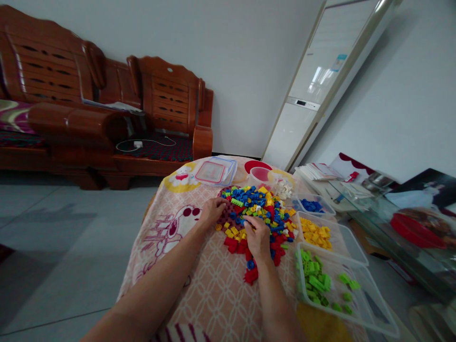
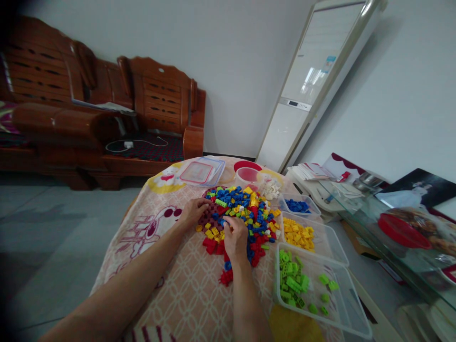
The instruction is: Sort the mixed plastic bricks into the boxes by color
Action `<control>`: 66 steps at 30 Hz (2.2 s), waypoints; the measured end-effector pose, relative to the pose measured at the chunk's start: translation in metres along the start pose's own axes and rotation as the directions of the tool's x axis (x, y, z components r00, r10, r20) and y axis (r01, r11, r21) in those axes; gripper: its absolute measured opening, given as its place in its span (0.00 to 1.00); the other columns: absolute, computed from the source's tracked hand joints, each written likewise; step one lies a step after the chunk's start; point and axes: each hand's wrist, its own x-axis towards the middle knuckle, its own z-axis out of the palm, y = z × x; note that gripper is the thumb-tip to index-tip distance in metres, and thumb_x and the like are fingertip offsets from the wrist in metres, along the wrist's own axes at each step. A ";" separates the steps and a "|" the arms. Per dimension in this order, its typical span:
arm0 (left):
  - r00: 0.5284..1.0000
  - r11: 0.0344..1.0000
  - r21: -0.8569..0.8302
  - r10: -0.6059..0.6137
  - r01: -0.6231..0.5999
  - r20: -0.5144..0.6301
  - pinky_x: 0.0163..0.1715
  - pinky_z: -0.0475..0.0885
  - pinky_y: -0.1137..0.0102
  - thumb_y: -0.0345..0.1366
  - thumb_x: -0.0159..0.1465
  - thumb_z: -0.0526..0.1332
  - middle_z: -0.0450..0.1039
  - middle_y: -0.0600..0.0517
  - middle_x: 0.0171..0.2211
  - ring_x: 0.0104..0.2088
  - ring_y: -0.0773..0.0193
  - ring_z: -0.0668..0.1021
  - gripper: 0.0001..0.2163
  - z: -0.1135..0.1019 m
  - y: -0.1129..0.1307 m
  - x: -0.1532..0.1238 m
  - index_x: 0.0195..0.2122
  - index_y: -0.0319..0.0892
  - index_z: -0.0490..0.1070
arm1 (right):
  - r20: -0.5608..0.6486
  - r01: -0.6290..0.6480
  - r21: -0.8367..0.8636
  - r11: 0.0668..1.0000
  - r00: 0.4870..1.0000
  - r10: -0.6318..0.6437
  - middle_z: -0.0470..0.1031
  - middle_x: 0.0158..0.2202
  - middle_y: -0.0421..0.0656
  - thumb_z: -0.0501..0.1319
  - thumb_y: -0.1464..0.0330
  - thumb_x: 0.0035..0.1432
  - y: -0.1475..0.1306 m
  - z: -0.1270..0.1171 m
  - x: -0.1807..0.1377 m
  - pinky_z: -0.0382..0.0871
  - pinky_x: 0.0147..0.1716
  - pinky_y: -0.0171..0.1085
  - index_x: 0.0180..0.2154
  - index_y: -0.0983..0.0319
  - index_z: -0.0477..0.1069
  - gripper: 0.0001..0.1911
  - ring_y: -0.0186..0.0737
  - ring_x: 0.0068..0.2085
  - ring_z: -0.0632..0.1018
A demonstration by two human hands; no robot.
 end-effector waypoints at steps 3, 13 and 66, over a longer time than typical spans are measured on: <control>1.000 1.000 0.004 0.003 -0.003 -0.001 0.26 0.70 0.74 0.33 0.58 0.54 0.77 0.51 0.28 0.26 0.66 0.77 0.14 0.000 0.000 0.000 0.40 0.39 0.76 | -0.075 -0.050 0.064 0.997 0.996 0.055 0.79 0.37 0.46 0.57 0.66 0.57 0.001 -0.006 -0.002 0.70 0.42 0.39 0.37 0.60 0.78 0.11 0.42 0.39 0.77; 1.000 1.000 -0.017 -0.004 0.004 0.017 0.26 0.70 0.73 0.34 0.58 0.54 0.76 0.51 0.26 0.26 0.65 0.77 0.14 0.001 -0.004 0.001 0.40 0.38 0.75 | -0.217 -0.402 0.599 0.693 0.751 0.624 0.76 0.23 0.41 0.66 0.60 0.43 0.029 -0.034 0.023 0.74 0.22 0.38 0.37 0.67 0.76 0.21 0.40 0.23 0.77; 1.000 0.998 0.060 0.014 -0.015 0.025 0.30 0.71 0.74 0.34 0.57 0.54 0.78 0.52 0.28 0.28 0.65 0.78 0.14 0.000 0.001 -0.002 0.39 0.41 0.77 | 0.138 0.089 -0.254 0.963 0.989 -0.055 0.45 0.69 0.48 0.56 0.69 0.60 0.021 -0.010 -0.056 0.58 0.59 0.57 0.63 0.54 0.57 0.30 0.55 0.66 0.53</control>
